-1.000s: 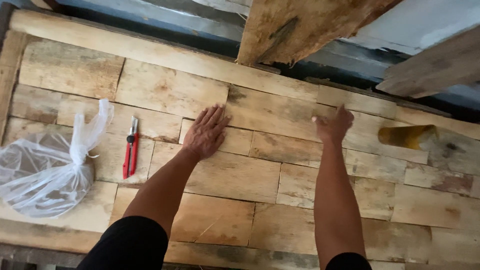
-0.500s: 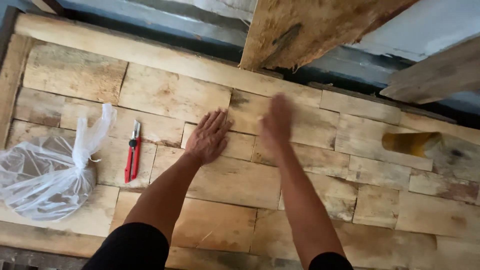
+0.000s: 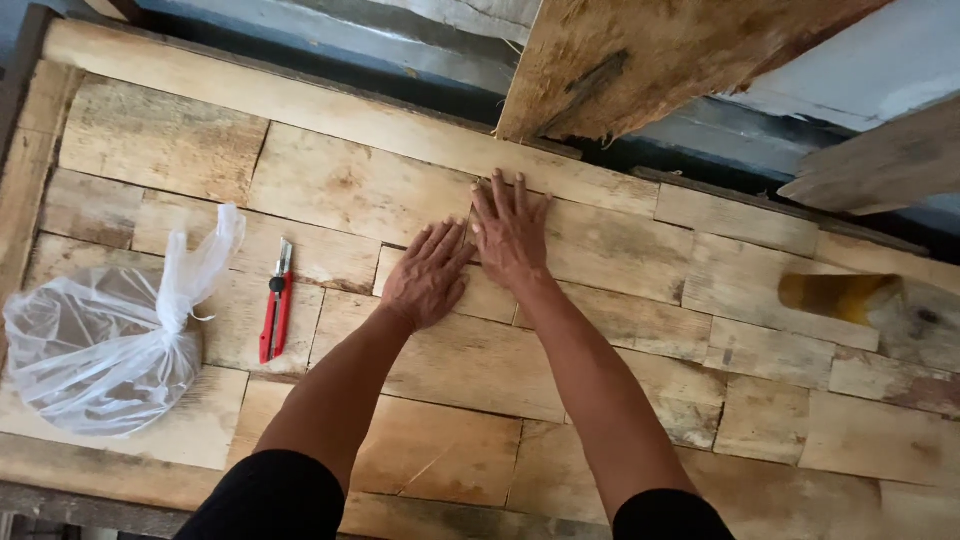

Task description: Fitting, arranging, and trimming wood veneer pieces onto a larger panel or frame.

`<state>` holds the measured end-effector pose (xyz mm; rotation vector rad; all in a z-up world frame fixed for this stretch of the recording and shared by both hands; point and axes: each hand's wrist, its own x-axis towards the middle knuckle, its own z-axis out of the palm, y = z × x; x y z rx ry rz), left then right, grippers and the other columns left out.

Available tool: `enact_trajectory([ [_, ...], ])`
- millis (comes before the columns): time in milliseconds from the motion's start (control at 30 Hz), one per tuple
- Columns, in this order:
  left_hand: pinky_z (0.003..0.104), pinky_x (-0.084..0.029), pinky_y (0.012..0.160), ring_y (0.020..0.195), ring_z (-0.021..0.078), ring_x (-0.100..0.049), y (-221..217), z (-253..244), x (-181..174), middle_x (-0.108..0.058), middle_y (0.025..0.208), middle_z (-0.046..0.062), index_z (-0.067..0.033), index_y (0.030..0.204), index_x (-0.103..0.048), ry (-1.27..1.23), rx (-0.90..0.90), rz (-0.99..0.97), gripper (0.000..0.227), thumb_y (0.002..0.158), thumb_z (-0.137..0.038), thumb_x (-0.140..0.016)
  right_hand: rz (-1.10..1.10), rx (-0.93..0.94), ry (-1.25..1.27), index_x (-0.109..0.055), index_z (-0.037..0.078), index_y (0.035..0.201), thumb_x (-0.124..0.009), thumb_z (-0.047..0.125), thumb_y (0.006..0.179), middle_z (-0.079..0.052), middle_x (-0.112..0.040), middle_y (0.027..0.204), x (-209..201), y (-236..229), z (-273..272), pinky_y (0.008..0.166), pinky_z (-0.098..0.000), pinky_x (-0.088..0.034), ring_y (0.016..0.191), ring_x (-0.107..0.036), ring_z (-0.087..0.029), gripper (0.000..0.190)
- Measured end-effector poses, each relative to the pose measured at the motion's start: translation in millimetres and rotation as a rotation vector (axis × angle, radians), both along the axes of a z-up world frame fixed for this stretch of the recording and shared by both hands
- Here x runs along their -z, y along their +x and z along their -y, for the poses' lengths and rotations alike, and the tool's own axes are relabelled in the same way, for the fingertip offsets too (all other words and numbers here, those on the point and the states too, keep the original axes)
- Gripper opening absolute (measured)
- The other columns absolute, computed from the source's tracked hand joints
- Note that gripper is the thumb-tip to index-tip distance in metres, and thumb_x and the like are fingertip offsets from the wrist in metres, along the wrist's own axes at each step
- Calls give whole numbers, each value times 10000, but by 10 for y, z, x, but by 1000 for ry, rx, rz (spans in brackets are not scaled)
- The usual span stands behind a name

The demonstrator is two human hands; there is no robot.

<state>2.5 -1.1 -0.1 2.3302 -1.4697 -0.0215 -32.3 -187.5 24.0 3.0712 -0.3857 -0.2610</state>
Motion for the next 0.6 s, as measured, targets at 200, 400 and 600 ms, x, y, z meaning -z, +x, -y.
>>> enact_trajectory([
  [200, 482, -163, 1258, 1529, 355, -262, 7, -1, -56, -302, 1654, 186, -98, 1561, -390, 25, 8, 13, 662, 957, -328, -536, 138, -19, -20, -151, 143, 1646, -393, 471, 1055, -64, -45, 1716, 212, -43, 75, 1227, -673, 7, 1579, -44, -323, 718],
  [400, 468, -174, 1278, 1548, 345, -263, 18, 14, -106, -318, 1656, 188, -96, 1550, -416, -1, -2, -5, 632, 972, -314, -548, 100, 59, 116, -126, 81, 1657, -434, 430, 1065, -94, -38, 1736, -99, -126, 24, 1289, -532, -20, 1607, -16, -302, 753],
  [600, 471, -181, 1277, 1552, 334, -266, -9, -16, -82, -335, 1643, 190, -114, 1535, -445, -72, 14, -26, 579, 1002, -323, -538, 299, 259, 119, -273, -23, 1606, -519, 351, 1035, -197, -183, 1714, 235, -512, 636, 1295, -507, -98, 1600, -138, -378, 725],
])
